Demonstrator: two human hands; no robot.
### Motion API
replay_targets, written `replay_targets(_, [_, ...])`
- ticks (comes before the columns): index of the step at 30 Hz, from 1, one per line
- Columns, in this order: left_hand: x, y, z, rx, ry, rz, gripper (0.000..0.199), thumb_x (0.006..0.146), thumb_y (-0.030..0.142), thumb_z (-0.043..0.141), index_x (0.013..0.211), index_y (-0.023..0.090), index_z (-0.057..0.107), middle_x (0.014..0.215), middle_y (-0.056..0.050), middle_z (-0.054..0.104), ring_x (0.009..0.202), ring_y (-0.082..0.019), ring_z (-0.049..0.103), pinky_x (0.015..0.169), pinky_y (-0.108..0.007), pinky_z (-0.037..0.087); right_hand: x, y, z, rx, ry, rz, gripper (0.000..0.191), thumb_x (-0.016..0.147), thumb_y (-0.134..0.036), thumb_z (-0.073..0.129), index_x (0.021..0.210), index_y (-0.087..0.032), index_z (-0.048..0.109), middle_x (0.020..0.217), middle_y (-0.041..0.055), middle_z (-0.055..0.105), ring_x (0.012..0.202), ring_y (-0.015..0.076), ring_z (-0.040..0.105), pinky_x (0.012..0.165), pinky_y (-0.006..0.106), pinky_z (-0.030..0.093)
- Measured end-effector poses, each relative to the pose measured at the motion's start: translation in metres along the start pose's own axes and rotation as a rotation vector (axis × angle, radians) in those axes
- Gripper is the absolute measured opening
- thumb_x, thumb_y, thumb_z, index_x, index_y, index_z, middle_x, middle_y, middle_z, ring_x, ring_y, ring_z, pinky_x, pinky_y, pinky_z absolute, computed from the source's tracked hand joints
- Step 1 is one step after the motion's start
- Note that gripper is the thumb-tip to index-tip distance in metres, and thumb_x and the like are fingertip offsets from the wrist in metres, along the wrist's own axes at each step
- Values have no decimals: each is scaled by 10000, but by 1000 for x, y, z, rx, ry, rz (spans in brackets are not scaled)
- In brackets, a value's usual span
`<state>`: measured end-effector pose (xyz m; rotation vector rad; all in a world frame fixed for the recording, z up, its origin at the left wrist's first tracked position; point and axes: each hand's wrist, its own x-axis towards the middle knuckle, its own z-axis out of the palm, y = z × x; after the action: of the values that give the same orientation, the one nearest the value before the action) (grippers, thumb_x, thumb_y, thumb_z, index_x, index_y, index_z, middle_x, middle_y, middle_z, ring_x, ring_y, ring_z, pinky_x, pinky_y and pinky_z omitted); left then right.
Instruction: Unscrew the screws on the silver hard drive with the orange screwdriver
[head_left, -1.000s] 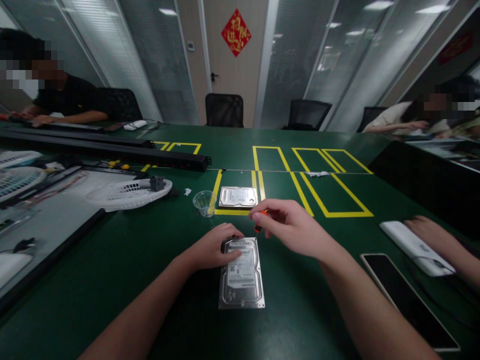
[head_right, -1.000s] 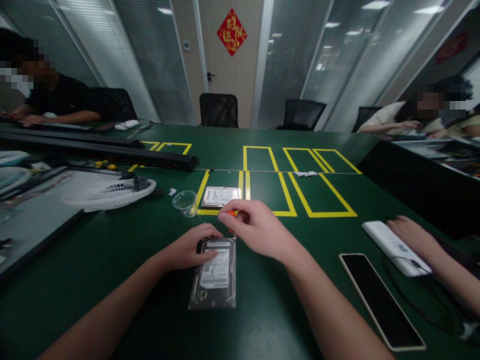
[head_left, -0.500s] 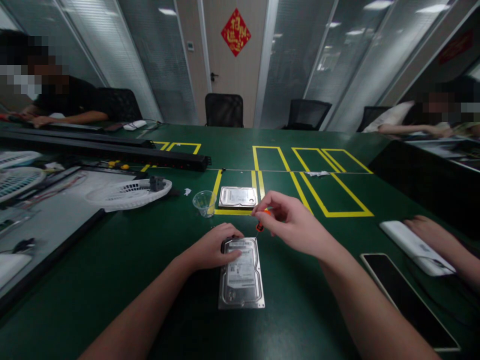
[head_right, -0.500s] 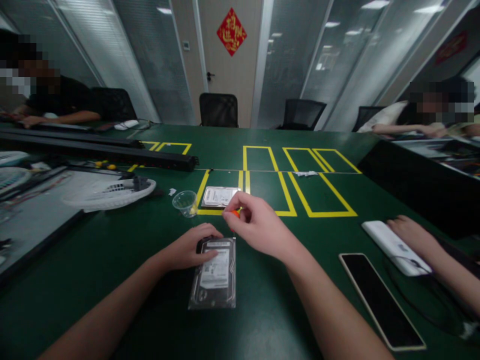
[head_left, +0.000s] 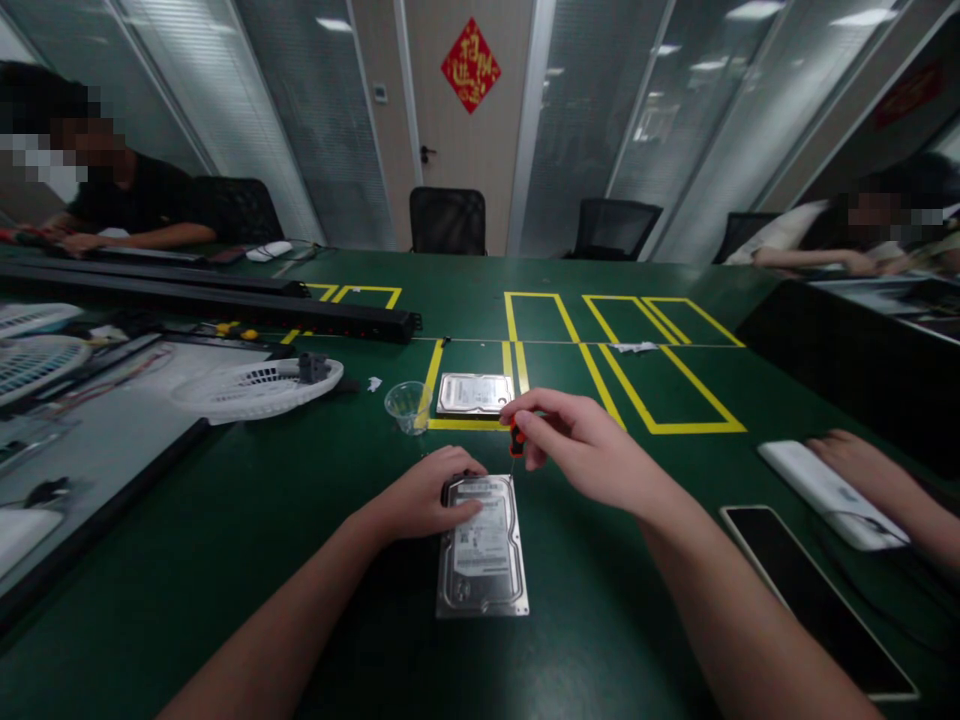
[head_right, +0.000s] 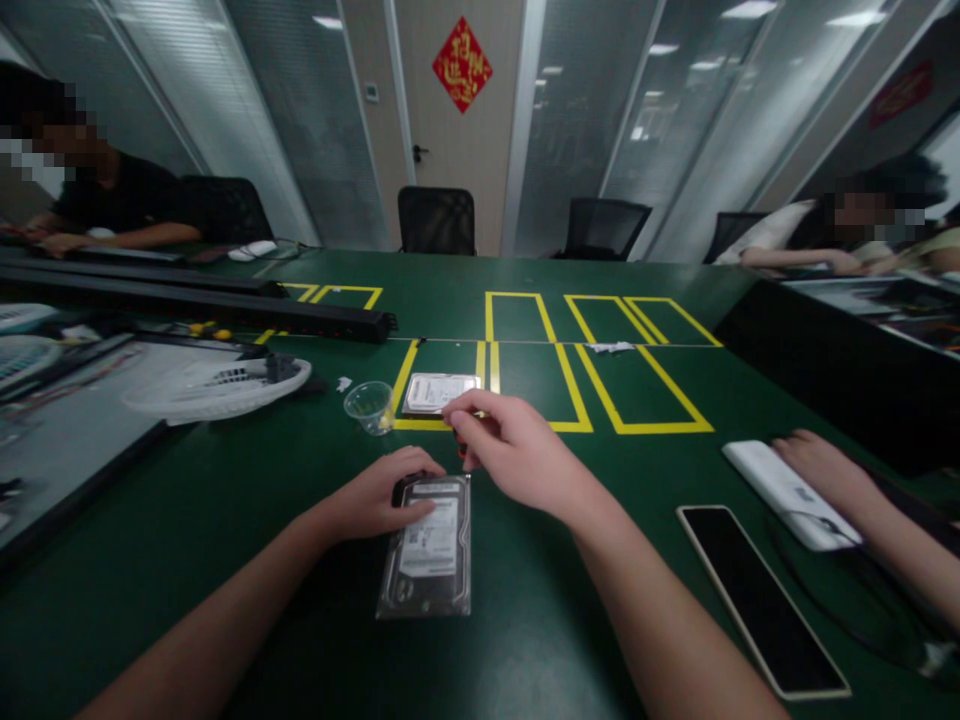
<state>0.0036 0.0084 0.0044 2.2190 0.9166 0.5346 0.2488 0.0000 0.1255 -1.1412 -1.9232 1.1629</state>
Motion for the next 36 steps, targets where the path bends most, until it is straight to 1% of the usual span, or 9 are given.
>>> replay_targets(6, [0, -2, 1, 4, 14, 13, 341, 887, 288, 709, 1218, 237, 646, 1164, -57, 644, 1083, -236, 601, 953, -378, 494, -1, 4, 0, -36, 38, -28, 194, 931, -359, 686, 914, -173, 635, 811, 37, 695, 634, 139, 597, 568, 287, 444])
replay_targets(11, [0, -2, 1, 10, 11, 8, 344, 888, 296, 711, 1221, 240, 647, 1172, -58, 644, 1091, -237, 602, 960, -377, 496, -4, 5, -1, -81, -9, -91, 118, 970, -304, 630, 956, -190, 660, 821, 17, 678, 663, 136, 582, 576, 278, 426])
replay_targets(15, [0, -1, 1, 15, 15, 5, 347, 889, 296, 707, 1225, 238, 645, 1169, -63, 646, 1089, -241, 602, 963, -382, 495, -3, 5, -1, -96, -65, -79, 219, 1006, -374, 583, 978, -192, 701, 845, 31, 685, 700, 146, 603, 592, 280, 444])
replay_targets(21, [0, -1, 1, 15, 20, 20, 333, 895, 315, 700, 1213, 231, 649, 1158, -68, 654, 1072, -243, 605, 950, -383, 498, -2, 1, 1, -15, -45, -27, 250, 1035, -357, 517, 1111, -181, 677, 898, 44, 682, 719, 148, 643, 659, 302, 504])
replay_targets(23, [0, -1, 1, 12, 16, 17, 337, 895, 320, 699, 1216, 230, 649, 1163, -69, 653, 1075, -245, 606, 949, -386, 499, -1, -1, 1, 2, -33, -12, 236, 1027, -354, 528, 1095, -174, 666, 863, 38, 673, 704, 150, 645, 651, 302, 505])
replay_targets(26, [0, 0, 0, 4, 8, 4, 337, 898, 323, 697, 1219, 235, 647, 1171, -69, 651, 1082, -248, 607, 949, -391, 503, -1, -1, 1, -6, -11, 0, 212, 982, -383, 611, 999, -176, 650, 814, 32, 675, 668, 149, 626, 612, 296, 486])
replay_targets(29, [0, 1, 0, 3, 11, -9, 343, 891, 312, 703, 1221, 237, 647, 1173, -69, 650, 1086, -250, 606, 955, -394, 504, -1, 2, 2, -12, 16, -15, 205, 926, -382, 695, 935, -187, 635, 834, 38, 692, 667, 146, 611, 592, 288, 466])
replay_targets(34, [0, 0, 1, 9, 20, 8, 342, 883, 300, 712, 1213, 233, 651, 1158, -62, 649, 1078, -243, 608, 949, -383, 503, -2, 4, 1, -57, -7, -75, 114, 960, -312, 643, 980, -200, 650, 869, 29, 694, 699, 145, 605, 606, 284, 458])
replay_targets(36, [0, 0, 1, 10, 22, 15, 334, 886, 298, 709, 1208, 232, 652, 1158, -63, 649, 1080, -242, 606, 952, -382, 502, -3, 5, 0, -88, -30, -85, 145, 986, -327, 607, 983, -200, 677, 869, 29, 692, 712, 149, 605, 608, 285, 455])
